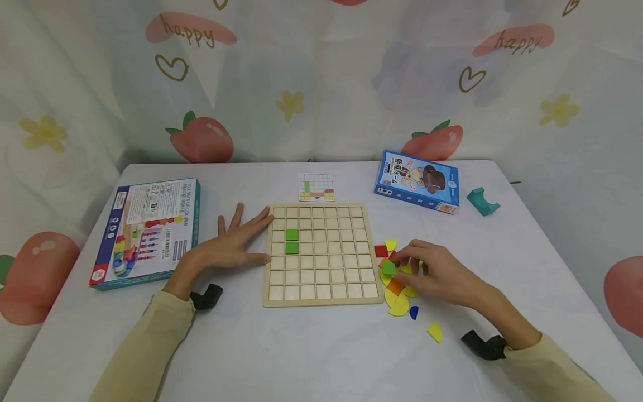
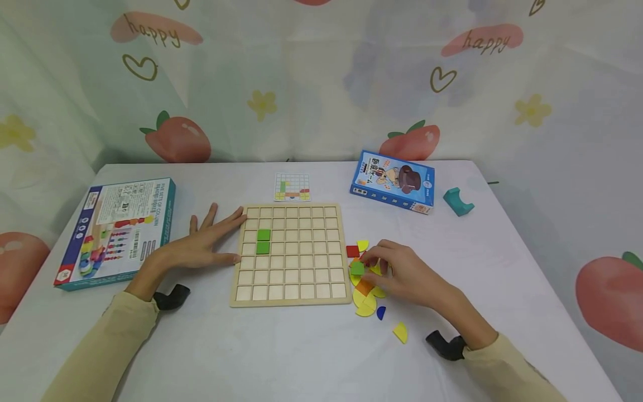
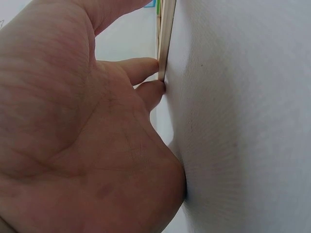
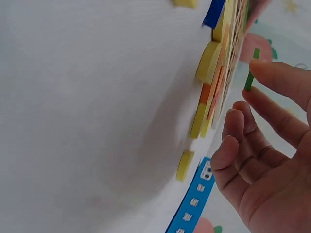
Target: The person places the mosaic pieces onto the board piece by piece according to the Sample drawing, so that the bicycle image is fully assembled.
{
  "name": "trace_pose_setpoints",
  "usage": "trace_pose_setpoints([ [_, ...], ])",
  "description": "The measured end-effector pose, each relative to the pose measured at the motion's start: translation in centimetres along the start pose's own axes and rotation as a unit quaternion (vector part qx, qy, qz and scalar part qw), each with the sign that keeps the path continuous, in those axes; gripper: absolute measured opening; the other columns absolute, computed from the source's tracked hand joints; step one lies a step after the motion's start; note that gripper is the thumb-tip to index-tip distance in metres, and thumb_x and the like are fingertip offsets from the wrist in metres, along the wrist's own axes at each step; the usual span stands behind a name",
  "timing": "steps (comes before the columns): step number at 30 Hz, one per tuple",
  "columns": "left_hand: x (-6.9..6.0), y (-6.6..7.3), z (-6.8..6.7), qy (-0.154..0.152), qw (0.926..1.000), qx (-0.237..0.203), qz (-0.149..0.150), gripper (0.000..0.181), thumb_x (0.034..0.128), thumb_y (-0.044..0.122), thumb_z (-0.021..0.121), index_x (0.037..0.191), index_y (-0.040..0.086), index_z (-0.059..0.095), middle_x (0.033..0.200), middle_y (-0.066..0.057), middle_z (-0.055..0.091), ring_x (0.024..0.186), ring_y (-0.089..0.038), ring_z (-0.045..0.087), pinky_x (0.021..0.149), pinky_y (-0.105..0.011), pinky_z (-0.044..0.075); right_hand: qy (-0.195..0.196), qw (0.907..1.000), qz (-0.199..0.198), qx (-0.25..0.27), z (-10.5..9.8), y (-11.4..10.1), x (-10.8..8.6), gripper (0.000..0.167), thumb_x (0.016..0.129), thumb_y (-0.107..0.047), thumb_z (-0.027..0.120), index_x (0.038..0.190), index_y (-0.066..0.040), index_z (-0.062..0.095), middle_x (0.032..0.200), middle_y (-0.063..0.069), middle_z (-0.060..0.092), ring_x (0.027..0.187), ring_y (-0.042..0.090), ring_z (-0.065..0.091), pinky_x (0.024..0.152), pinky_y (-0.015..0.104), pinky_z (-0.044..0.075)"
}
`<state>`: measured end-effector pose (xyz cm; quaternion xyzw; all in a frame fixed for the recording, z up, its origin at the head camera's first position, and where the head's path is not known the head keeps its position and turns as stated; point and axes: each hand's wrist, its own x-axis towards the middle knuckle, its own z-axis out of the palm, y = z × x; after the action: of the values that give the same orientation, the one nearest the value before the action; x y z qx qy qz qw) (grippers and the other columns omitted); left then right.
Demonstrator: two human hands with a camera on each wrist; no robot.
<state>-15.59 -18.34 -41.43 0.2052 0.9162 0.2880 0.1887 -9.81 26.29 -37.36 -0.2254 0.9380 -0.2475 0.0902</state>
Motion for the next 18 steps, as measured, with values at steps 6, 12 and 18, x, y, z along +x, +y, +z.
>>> trace_pose_setpoints([
  [6,0.0,0.0,0.0,-0.002,1.0000,0.003,-0.002,0.096,0.0939,0.047,0.075,0.171,0.023,0.022,0.182,0.000,0.005,0.162,-0.045,-0.029,0.118,-0.078,-0.025,-0.008,0.9997,-0.020,0.014,0.4,-1.2,1.0,0.025,0.092,-0.018,0.083,0.116,-0.015,0.076,0.094,-0.004,0.063,0.086,0.012,0.056,0.066,0.019,0.050],
  [12,0.1,0.0,0.1,-0.002,1.0000,0.003,-0.001,0.096,0.0943,0.047,0.075,0.171,0.023,0.022,0.182,-0.001,0.005,0.162,-0.046,-0.029,0.119,-0.078,-0.025,-0.012,0.9994,-0.027,0.017,1.1,-2.4,2.1,0.026,0.093,-0.020,0.082,0.118,-0.016,0.076,0.104,0.001,0.067,0.093,0.015,0.057,0.074,0.020,0.054],
  [18,0.0,0.1,0.0,-0.001,1.0000,0.002,-0.002,0.096,0.0944,0.046,0.075,0.171,0.022,0.022,0.182,0.000,0.005,0.162,-0.045,-0.029,0.119,-0.078,-0.025,-0.012,0.9990,-0.036,0.023,1.8,-3.6,3.6,0.026,0.093,-0.020,0.081,0.118,-0.016,0.075,0.102,0.001,0.067,0.095,0.016,0.059,0.078,0.023,0.055],
])
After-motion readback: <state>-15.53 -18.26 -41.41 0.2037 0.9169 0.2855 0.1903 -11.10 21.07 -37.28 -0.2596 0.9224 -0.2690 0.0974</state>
